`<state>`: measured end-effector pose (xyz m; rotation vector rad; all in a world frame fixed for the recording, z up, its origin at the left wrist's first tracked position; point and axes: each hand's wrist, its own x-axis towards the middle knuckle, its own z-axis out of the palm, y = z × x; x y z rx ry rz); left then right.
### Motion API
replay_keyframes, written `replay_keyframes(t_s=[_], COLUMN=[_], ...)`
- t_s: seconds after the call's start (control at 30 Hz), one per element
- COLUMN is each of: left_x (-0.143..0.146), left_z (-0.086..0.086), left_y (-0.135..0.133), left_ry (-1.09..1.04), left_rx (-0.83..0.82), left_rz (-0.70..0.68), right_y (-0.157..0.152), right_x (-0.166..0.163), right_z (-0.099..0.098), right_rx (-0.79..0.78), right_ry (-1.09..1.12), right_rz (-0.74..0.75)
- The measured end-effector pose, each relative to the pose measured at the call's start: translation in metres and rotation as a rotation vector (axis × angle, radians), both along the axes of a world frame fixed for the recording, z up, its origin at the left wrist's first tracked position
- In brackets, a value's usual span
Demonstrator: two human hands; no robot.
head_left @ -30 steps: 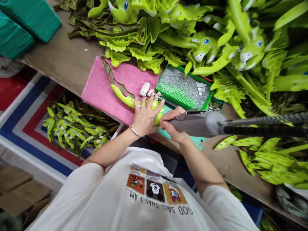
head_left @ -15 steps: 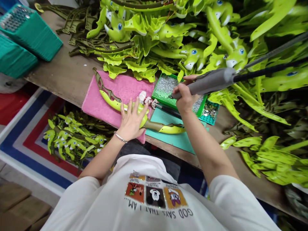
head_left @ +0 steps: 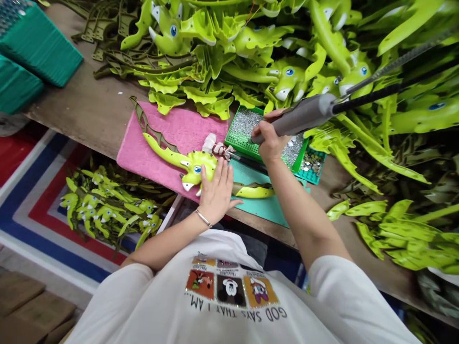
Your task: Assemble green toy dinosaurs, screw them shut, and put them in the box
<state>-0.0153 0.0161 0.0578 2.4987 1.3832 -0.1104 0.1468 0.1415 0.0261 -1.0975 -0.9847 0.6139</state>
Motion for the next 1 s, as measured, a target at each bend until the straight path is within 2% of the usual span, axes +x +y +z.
replay_keyframes(t_s=[0.17,0.27,0.4,0.53,0.6,0.7,0.8,1.0], left_x=[0.000,0.000,0.000,-0.001,0.000,0.000,-0.001,-0.002], left_z=[-0.001,-0.004,-0.008,-0.012,-0.014,-0.014,-0.014,-0.015], left_y=[0.001,0.000,-0.001,-0.001,-0.001,-0.001,-0.001,-0.002], left_ry=[-0.003,-0.017,-0.036,-0.050,-0.051,-0.047,-0.045,-0.061], left_rx=[0.022,0.034,0.028,0.040,0.048,0.048,0.054,0.053], left_rz=[0.005,0.005,-0.005,-0.007,-0.001,0.003,0.002,-0.003], right_y=[0.003,-0.004,-0.041,-0.092,-0.110,-0.122,-0.122,-0.114], right_x=[-0.002,-0.002,-0.003,-0.009,-0.012,-0.016,-0.018,-0.013], right_z=[0.002,0.015,0.046,0.064,0.063,0.053,0.042,0.027], right_rx=[0.017,0.081,0.163,0.129,0.099,0.077,0.066,-0.032], right_ry=[0.022,0.038,0.061,0.055,0.045,0.049,0.061,0.063], right_rz=[0.068,0.088,0.094,0.241,0.277,0.245,0.244,0.359])
